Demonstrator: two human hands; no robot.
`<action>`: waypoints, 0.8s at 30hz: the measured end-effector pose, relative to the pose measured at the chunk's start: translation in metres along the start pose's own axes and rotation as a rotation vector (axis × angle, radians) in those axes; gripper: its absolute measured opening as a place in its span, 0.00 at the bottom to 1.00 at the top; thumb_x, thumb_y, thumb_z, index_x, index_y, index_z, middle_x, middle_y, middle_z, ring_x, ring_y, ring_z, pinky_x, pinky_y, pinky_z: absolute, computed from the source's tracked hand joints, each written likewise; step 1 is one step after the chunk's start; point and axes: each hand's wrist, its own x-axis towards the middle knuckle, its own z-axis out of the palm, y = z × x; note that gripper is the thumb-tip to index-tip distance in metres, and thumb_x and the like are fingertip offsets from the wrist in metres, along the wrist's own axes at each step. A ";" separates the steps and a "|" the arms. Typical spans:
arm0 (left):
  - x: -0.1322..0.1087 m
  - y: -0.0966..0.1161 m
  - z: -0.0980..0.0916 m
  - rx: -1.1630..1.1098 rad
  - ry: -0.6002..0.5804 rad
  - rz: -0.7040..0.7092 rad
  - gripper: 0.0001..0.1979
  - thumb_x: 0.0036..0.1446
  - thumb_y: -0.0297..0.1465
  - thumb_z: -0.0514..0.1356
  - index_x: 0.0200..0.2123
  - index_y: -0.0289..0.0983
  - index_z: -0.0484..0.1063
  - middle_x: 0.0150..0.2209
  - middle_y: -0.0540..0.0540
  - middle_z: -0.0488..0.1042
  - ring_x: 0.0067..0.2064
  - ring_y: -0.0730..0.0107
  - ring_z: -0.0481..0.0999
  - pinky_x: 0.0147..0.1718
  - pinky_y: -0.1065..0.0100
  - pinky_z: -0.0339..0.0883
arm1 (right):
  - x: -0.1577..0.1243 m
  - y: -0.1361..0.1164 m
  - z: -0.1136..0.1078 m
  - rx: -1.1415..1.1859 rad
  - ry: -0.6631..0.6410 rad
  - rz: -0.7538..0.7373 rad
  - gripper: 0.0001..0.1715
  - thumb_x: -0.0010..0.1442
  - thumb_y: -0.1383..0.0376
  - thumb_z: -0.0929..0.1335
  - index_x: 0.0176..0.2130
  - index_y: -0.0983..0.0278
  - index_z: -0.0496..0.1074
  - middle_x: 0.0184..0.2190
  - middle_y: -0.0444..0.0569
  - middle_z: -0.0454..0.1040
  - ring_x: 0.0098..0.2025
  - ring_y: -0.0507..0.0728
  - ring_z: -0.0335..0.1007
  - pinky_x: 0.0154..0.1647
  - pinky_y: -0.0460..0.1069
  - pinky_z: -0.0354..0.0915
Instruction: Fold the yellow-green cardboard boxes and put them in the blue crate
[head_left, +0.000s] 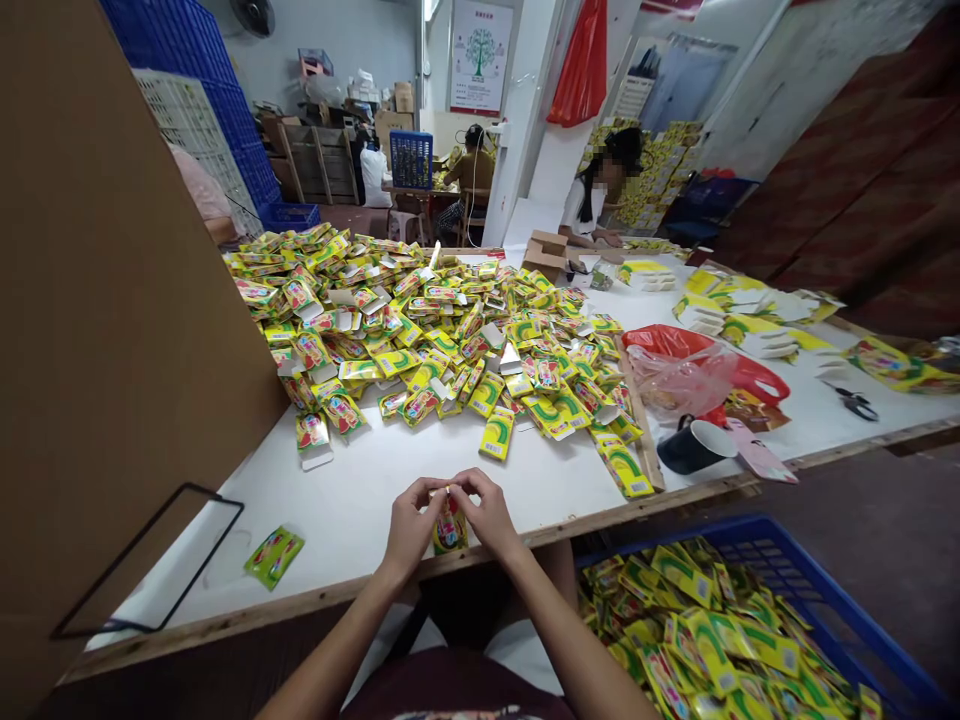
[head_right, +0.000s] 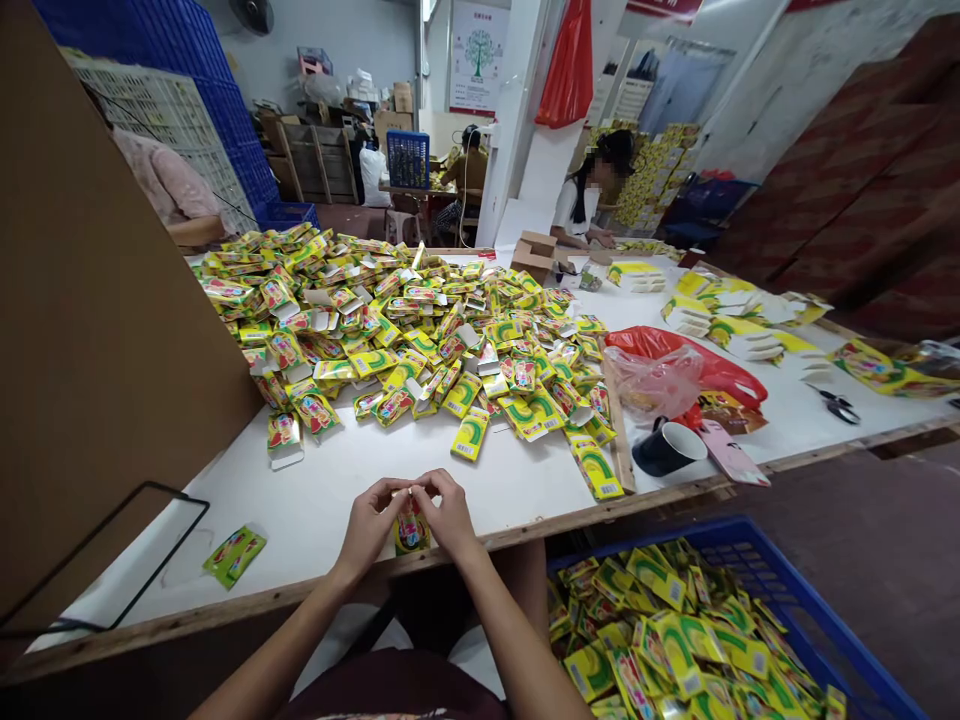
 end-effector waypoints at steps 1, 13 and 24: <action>0.003 0.000 0.000 0.001 0.017 -0.017 0.11 0.54 0.36 0.57 0.35 0.35 0.73 0.31 0.46 0.76 0.33 0.66 0.74 0.34 0.67 0.68 | 0.002 0.000 0.001 -0.005 0.001 0.016 0.07 0.57 0.65 0.65 0.32 0.64 0.72 0.30 0.46 0.73 0.32 0.52 0.69 0.34 0.47 0.65; -0.005 -0.006 -0.002 -0.061 -0.052 -0.029 0.12 0.55 0.38 0.56 0.36 0.36 0.75 0.37 0.45 0.78 0.41 0.62 0.75 0.43 0.63 0.68 | -0.002 0.000 0.003 0.124 -0.055 0.141 0.09 0.56 0.61 0.66 0.32 0.64 0.73 0.27 0.46 0.75 0.30 0.55 0.71 0.32 0.48 0.67; 0.144 -0.003 -0.017 0.635 0.219 0.198 0.26 0.47 0.30 0.62 0.49 0.33 0.61 0.49 0.33 0.67 0.55 0.46 0.61 0.53 0.46 0.52 | -0.112 -0.020 -0.240 -0.966 0.300 0.464 0.12 0.49 0.57 0.64 0.22 0.59 0.72 0.24 0.53 0.75 0.27 0.63 0.70 0.28 0.54 0.62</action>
